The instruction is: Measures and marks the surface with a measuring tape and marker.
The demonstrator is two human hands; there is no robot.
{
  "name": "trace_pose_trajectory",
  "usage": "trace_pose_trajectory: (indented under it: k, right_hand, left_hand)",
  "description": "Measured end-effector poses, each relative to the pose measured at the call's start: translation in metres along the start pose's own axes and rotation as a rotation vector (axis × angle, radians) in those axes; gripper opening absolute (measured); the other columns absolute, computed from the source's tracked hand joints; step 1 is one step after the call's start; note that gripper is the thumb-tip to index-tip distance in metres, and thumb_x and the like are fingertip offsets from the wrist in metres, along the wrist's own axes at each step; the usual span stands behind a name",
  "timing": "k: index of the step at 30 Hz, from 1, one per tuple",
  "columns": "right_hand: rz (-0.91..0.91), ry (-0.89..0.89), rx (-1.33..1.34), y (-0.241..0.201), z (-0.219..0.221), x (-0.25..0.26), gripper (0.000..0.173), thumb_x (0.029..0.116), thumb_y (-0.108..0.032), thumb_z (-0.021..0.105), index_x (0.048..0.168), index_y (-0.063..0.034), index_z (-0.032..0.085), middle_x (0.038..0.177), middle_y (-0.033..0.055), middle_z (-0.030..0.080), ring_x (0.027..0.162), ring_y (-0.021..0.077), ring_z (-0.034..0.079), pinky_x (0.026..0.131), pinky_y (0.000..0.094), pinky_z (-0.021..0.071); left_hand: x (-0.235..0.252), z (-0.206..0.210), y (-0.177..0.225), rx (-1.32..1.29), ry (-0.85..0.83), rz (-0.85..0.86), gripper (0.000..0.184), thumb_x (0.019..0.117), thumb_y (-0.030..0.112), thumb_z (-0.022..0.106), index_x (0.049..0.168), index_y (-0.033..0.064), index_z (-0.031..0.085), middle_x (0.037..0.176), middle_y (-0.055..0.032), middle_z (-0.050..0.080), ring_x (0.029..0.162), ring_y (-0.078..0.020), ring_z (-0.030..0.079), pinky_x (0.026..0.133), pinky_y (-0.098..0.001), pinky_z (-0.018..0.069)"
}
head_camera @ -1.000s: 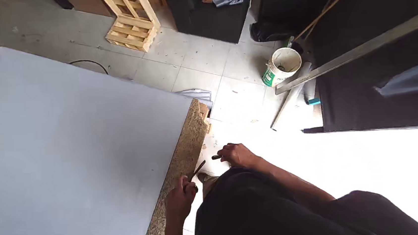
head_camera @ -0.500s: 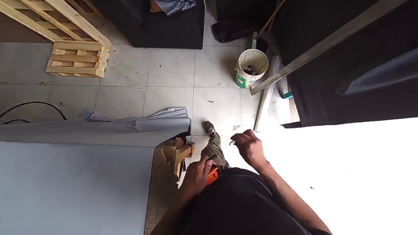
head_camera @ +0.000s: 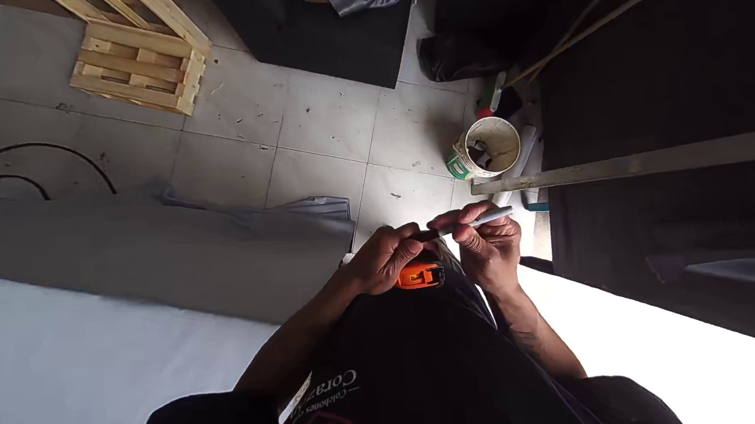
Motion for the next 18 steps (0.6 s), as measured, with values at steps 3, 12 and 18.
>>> trace_pose_trajectory:
  k: [3,12,18]
  right_hand:
    - [0.029,-0.114,-0.032,0.035,0.026,0.049,0.013,0.0981,-0.016,0.070,0.110,-0.0116,0.073,0.105,0.0111,0.078,0.107,0.0274,0.074,0.106,0.0477,0.0544]
    - [0.268,-0.173,-0.032,0.185,0.082,0.207,0.012,0.0963,-0.017,0.072,0.106,-0.0116,0.073,0.100,0.0075,0.079,0.095,0.0201,0.077,0.091,0.0359,0.0624]
    - [0.515,-0.418,0.024,0.302,0.173,0.327,0.018,0.0963,-0.015,0.070,0.111,-0.0054,0.071,0.108,0.0101,0.078,0.098,0.0179,0.076,0.088,0.0327,0.0615]
  left_hand:
    - [0.015,-0.049,-0.007,-0.026,0.045,-0.020,0.049,0.1134,0.035,0.035,0.107,-0.0041,0.064,0.099,-0.0079,0.075,0.098,-0.0041,0.070,0.088,-0.0248,0.0579]
    - [0.044,-0.228,-0.072,0.324,0.408,-0.212,0.051,0.1126,0.036,0.035,0.106,-0.0046,0.064,0.075,-0.0091,0.066,0.068,-0.0094,0.065,0.065,-0.0281,0.0561]
    - [0.048,-0.387,-0.080,0.593,0.544,-0.434,0.056,0.1122,0.040,0.032,0.102,-0.0033,0.066,0.071,-0.0132,0.066,0.063,-0.0228,0.068,0.059,-0.0433,0.0577]
Point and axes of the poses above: each hand's wrist, its own x-axis towards the middle knuckle, its own z-axis out of the palm, y = z × x, the point moved 10 cm from there along x, towards the middle knuckle
